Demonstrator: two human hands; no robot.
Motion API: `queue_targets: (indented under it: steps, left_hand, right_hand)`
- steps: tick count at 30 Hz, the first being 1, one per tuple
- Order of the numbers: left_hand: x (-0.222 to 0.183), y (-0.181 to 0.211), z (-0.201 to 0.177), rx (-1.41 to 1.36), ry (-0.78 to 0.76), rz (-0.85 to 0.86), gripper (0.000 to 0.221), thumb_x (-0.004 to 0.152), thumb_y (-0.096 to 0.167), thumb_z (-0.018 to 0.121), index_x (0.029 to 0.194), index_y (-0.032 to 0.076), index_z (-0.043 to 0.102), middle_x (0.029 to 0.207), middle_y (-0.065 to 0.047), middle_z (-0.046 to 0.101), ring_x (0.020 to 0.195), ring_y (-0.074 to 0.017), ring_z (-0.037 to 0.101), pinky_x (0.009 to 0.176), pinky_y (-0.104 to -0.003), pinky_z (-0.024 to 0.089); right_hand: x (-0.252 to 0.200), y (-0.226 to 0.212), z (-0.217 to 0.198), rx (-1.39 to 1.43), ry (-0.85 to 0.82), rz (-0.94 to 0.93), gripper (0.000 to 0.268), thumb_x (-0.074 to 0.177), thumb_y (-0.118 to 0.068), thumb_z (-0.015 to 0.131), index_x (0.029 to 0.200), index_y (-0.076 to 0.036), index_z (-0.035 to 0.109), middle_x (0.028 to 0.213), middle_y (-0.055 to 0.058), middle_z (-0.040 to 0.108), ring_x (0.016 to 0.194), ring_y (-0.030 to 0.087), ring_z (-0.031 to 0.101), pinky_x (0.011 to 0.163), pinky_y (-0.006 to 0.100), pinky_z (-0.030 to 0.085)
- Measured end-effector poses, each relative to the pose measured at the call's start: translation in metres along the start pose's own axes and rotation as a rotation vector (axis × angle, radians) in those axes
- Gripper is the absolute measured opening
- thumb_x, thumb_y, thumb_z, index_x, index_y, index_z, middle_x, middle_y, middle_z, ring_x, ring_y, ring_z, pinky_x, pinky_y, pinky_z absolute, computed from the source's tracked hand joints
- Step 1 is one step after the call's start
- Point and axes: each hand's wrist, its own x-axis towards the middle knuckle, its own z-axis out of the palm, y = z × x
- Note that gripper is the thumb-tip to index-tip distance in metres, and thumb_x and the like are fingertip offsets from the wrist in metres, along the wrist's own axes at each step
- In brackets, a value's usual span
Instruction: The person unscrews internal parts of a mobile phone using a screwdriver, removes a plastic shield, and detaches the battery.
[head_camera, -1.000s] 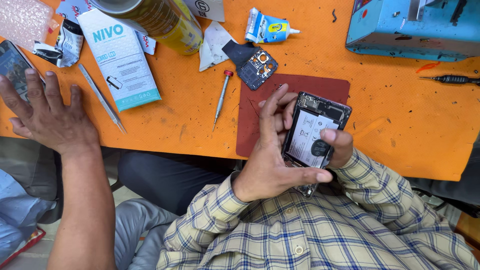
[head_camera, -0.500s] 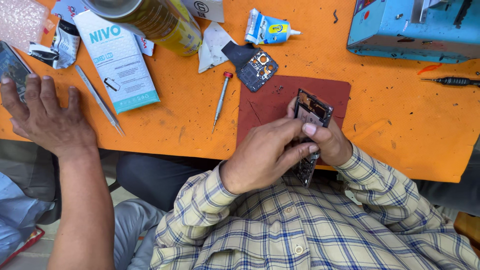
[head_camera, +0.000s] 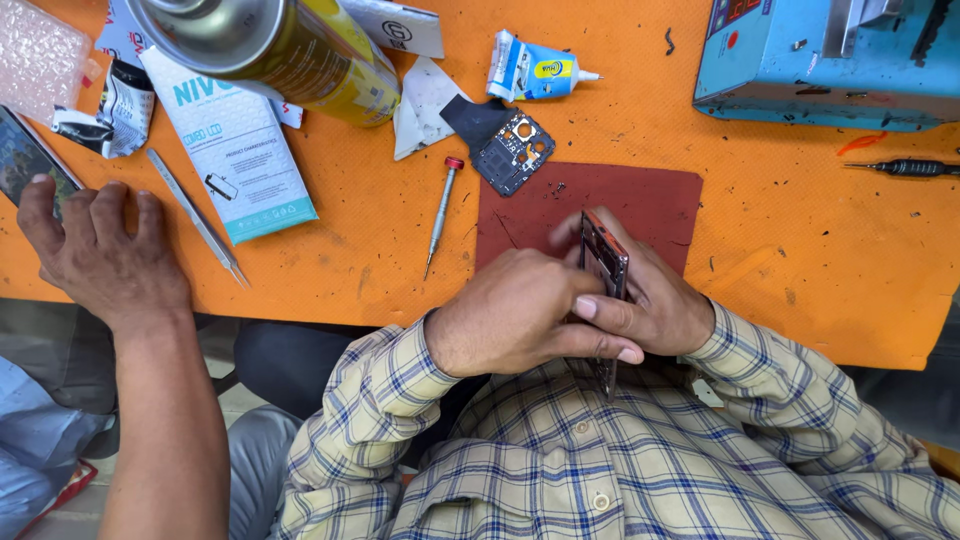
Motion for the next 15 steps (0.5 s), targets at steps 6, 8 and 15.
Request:
queue_targets:
  steps: [6, 8, 15]
  left_hand:
    - [0.011, -0.025, 0.014, -0.344, -0.101, -0.009, 0.028, 0.097, 0.034, 0.068, 0.090, 0.008, 0.073, 0.070, -0.001, 0.074, 0.062, -0.0132, 0.077, 0.059, -0.031, 0.061]
    - [0.013, -0.033, 0.020, -0.412, -0.085, 0.033, 0.025, 0.100, 0.031, 0.068, 0.092, 0.008, 0.075, 0.071, 0.000, 0.074, 0.061, -0.0107, 0.074, 0.058, -0.028, 0.061]
    - [0.010, -0.048, 0.038, -0.584, -0.007, 0.128, 0.021, 0.104, 0.025, 0.064, 0.109, 0.008, 0.076, 0.075, 0.000, 0.073, 0.062, -0.0083, 0.071, 0.058, -0.025, 0.059]
  right_hand:
    - [0.005, 0.005, -0.006, 0.325, -0.106, 0.029, 0.103, 0.096, -0.047, 0.067, 0.168, -0.009, 0.003, 0.115, 0.013, 0.059, 0.101, 0.020, 0.063, 0.093, 0.034, 0.052]
    - [0.004, 0.008, -0.013, 0.389, -0.142, 0.079, 0.091, 0.097, -0.043, 0.065, 0.160, -0.008, 0.009, 0.129, 0.015, 0.049, 0.117, 0.023, 0.061, 0.099, 0.037, 0.052]
    - [0.005, 0.024, -0.023, 0.277, -0.212, 0.067, 0.059, 0.102, -0.038, 0.058, 0.142, -0.003, 0.033, 0.135, 0.016, 0.048, 0.129, 0.024, 0.054, 0.109, 0.038, 0.047]
